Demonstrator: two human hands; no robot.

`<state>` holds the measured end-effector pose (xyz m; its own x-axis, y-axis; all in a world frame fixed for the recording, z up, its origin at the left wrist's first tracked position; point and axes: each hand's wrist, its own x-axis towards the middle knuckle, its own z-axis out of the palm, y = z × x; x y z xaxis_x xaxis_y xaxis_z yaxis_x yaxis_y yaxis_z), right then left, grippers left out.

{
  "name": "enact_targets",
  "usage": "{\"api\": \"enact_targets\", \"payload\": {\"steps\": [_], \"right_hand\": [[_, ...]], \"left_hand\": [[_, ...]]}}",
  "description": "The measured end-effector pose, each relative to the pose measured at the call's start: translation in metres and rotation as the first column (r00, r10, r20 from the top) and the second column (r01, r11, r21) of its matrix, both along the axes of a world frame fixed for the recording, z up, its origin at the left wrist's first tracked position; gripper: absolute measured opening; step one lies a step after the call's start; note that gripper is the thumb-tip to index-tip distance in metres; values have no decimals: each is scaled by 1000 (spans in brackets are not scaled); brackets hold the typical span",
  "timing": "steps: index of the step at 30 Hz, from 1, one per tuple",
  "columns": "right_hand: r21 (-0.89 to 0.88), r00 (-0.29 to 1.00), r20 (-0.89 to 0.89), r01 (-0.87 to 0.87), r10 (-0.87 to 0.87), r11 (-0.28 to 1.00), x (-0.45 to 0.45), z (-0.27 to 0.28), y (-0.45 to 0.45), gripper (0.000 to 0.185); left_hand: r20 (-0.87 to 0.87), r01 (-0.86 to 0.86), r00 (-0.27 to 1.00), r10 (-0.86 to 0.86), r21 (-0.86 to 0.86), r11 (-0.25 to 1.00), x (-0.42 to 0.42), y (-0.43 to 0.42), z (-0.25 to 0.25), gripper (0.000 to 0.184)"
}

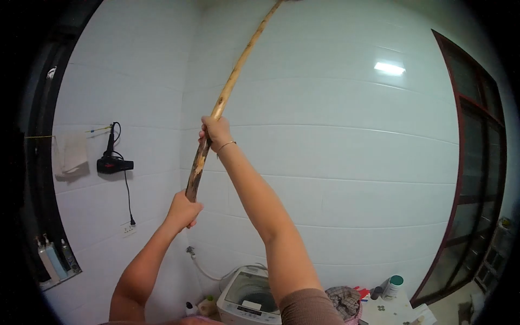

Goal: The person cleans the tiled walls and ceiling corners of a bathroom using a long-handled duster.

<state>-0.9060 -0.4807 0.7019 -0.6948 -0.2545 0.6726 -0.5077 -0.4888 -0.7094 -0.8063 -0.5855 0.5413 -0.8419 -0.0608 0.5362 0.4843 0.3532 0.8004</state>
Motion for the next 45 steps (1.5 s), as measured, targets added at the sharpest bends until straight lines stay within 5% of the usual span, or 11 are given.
{"api": "enact_targets", "payload": {"steps": [9,17,24,27,30,32,33,37,45], "right_hand": [[-120,965,-92,236,-247,964,-3,33,63,14],[-236,774,-227,545,-591,804,-4,41,46,14],[-262,776,-263,514,-573,817,-30,39,-7,16],[-294,639,-349,620,-686,727,-73,40,-31,16],[-83,735,-309,611,-603,787,-69,28,-55,37],[-252,511,-452,713,-731,654,-83,22,-79,20],[-177,686,-393,598,-613,782,-89,20,-89,27],[40,767,-346,588,-541,808,-87,12,-128,43],[38,656,-460,687,-598,725,-81,-19,-198,28]], "left_hand": [[-102,-31,995,19,-125,992,-22,38,28,12],[-291,-362,911,294,-216,907,-20,-5,14,16],[-297,-407,892,341,-196,892,-13,-51,2,16],[-240,-398,903,356,-156,904,-9,-65,-8,16],[-224,-377,913,342,-136,916,-14,-83,-25,18],[-200,-377,914,352,-103,921,-14,-92,-33,20],[-197,-382,913,358,-100,919,-14,-98,-36,20],[-160,-409,905,394,-77,909,-14,-123,-49,22],[-66,-385,919,389,60,921,-17,-162,-90,21]]}}
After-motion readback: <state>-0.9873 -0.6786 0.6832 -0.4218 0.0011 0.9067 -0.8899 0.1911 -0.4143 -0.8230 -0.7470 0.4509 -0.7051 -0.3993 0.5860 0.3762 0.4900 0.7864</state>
